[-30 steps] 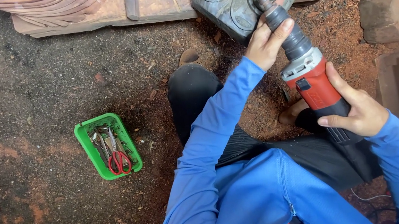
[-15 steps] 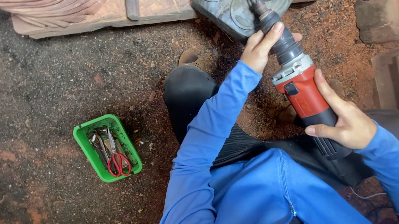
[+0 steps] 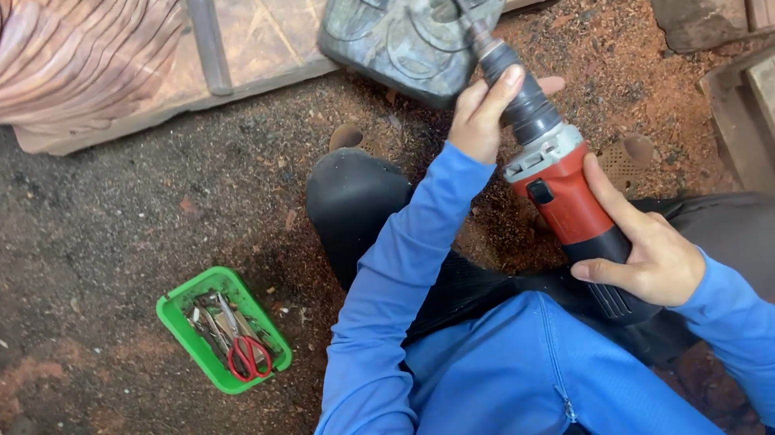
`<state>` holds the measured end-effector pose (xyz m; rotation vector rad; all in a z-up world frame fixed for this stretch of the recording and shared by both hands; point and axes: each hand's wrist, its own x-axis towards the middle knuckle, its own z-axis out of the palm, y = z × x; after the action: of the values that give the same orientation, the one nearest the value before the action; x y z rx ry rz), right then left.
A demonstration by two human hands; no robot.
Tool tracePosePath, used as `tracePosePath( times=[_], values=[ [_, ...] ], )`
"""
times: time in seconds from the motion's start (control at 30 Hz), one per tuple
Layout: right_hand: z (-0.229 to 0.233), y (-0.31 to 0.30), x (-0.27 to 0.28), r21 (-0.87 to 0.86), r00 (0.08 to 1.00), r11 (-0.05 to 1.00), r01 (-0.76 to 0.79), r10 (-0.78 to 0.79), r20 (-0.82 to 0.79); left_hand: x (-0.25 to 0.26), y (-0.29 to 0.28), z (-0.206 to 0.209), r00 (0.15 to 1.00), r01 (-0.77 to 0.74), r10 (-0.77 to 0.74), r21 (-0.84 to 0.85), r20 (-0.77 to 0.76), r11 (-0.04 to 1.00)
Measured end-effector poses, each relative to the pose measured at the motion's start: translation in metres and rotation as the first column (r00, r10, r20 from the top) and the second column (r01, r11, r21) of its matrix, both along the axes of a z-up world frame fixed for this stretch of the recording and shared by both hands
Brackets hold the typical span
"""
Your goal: Sanding and refining the surface of a large wooden sculpture using a power tool.
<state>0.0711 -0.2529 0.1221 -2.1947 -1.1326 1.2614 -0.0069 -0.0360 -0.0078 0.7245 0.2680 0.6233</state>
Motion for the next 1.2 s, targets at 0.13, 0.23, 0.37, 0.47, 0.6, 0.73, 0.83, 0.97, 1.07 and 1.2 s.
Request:
tracePosePath(
  times=[0.13, 0.23, 0.37, 0.47, 0.6, 0.73, 0.83, 0.97, 1.07, 1.2],
  values=[
    [0.001, -0.003, 0.0, 0.104, 0.998, 0.993, -0.055, 0.057, -0.017, -0.008, -0.002, -0.005, 1.0, 0.006, -0.006, -0.03, 0.02, 1.0],
    [0.001, -0.003, -0.002, 0.052, 0.998, 0.997, -0.06, 0.06, -0.017, -0.011, -0.002, -0.01, 0.997, 0.015, -0.009, -0.078, 0.075, 0.997],
    [0.002, -0.004, -0.004, 0.05, 0.997, 0.996, -0.072, 0.071, 0.019, -0.013, -0.002, -0.008, 0.997, 0.028, -0.024, -0.052, 0.078, 0.998],
    [0.004, 0.0, -0.005, 0.003, 0.997, 0.998, -0.069, 0.069, 0.02, -0.014, 0.0, -0.007, 0.998, 0.026, -0.024, -0.042, 0.059, 0.999],
    [-0.022, -0.009, 0.001, 0.067, 0.998, 0.997, 0.033, -0.029, -0.054, -0.012, -0.005, -0.019, 0.997, -0.071, 0.071, 0.02, 0.022, 0.997],
    [-0.022, -0.009, 0.0, 0.057, 0.999, 0.998, 0.02, -0.018, -0.051, -0.018, -0.005, -0.012, 0.997, -0.07, 0.07, 0.025, 0.018, 0.997],
    [-0.022, -0.016, 0.0, 0.092, 0.997, 0.995, 0.042, -0.035, -0.072, -0.021, -0.007, -0.01, 0.998, -0.06, 0.059, 0.022, 0.023, 0.998],
    [-0.02, -0.02, -0.002, 0.098, 0.998, 0.995, 0.028, -0.022, -0.06, -0.024, -0.012, -0.016, 0.998, -0.064, 0.062, 0.073, 0.026, 0.995],
    [-0.02, -0.021, -0.007, 0.113, 0.998, 0.993, 0.017, -0.01, -0.054, -0.027, -0.014, -0.017, 0.998, -0.066, 0.064, 0.09, 0.019, 0.994],
    [-0.028, -0.027, -0.013, 0.175, 0.999, 0.984, 0.021, -0.015, -0.038, -0.029, -0.015, -0.019, 0.998, -0.061, 0.059, 0.124, 0.016, 0.99]
  ],
)
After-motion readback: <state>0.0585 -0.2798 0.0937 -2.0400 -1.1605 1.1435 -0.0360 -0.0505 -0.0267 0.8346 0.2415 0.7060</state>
